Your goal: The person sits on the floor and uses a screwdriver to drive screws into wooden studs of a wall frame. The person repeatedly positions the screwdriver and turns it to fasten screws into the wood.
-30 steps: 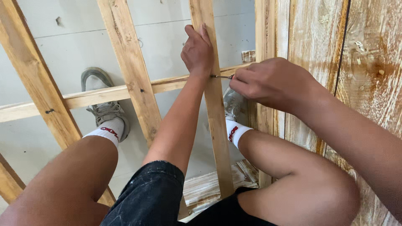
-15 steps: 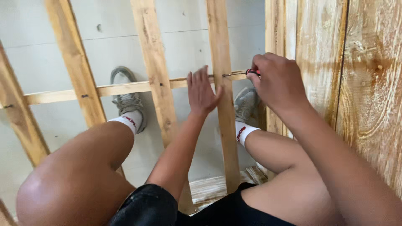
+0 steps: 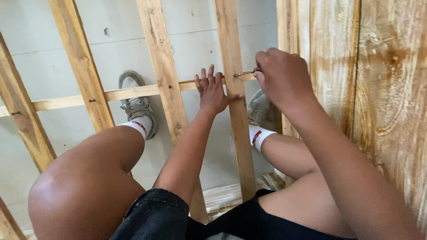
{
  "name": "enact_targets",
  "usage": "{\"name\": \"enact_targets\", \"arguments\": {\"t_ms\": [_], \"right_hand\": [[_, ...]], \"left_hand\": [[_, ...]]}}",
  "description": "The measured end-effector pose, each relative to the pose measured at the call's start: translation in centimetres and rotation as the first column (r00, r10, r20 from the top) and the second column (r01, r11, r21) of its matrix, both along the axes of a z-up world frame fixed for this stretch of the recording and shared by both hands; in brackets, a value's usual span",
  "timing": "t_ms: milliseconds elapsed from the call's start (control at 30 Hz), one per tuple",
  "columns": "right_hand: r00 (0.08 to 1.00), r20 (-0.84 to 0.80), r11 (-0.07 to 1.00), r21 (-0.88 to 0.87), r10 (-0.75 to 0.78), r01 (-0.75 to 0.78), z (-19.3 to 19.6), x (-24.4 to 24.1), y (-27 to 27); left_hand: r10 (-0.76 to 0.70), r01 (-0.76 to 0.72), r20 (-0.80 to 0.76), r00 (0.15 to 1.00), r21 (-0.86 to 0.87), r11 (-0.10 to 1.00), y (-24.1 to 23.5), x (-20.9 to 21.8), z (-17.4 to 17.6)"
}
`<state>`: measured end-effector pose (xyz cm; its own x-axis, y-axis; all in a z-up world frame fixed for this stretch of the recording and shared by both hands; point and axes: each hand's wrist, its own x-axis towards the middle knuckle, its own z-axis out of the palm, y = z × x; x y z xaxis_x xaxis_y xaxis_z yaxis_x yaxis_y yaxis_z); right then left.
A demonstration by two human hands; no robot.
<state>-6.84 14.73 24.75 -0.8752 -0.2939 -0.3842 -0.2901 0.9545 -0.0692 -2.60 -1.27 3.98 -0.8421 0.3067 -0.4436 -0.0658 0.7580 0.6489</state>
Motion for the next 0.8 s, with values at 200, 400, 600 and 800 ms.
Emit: {"name": "enact_targets", "arguments": {"t_ms": [200, 400, 600, 800], "right_hand": [[0.995, -0.093, 0.999, 0.034, 0.026, -0.023, -1.6, 1.7, -0.5], [0.997, -0.072, 1.000, 0.013, -0.007, 0.008, 0.0, -0.5, -0.7], [0.996, -0.073, 0.999, -0.016, -0.049, 0.048, -2.5, -0.7, -0.5], [0.986, 0.037, 0.980, -0.110, -0.161, 0.165, 0.8, 0.3, -1.4]], "left_hand": [[0.129, -0.147, -0.269, 0.954, -0.045, 0.988, 0.6, 2.3, 0.2], [-0.005, -0.017, -0.239, 0.971, -0.090, 0.996, 2.3, 5.5, -1.2], [-0.250, 0.246, -0.007, 0.968, -0.162, 0.956, 0.0, 1.4, 3.2], [-0.367, 0.321, -0.232, 0.901, -0.216, 0.922, -2.8, -3.2, 14.1]]}}
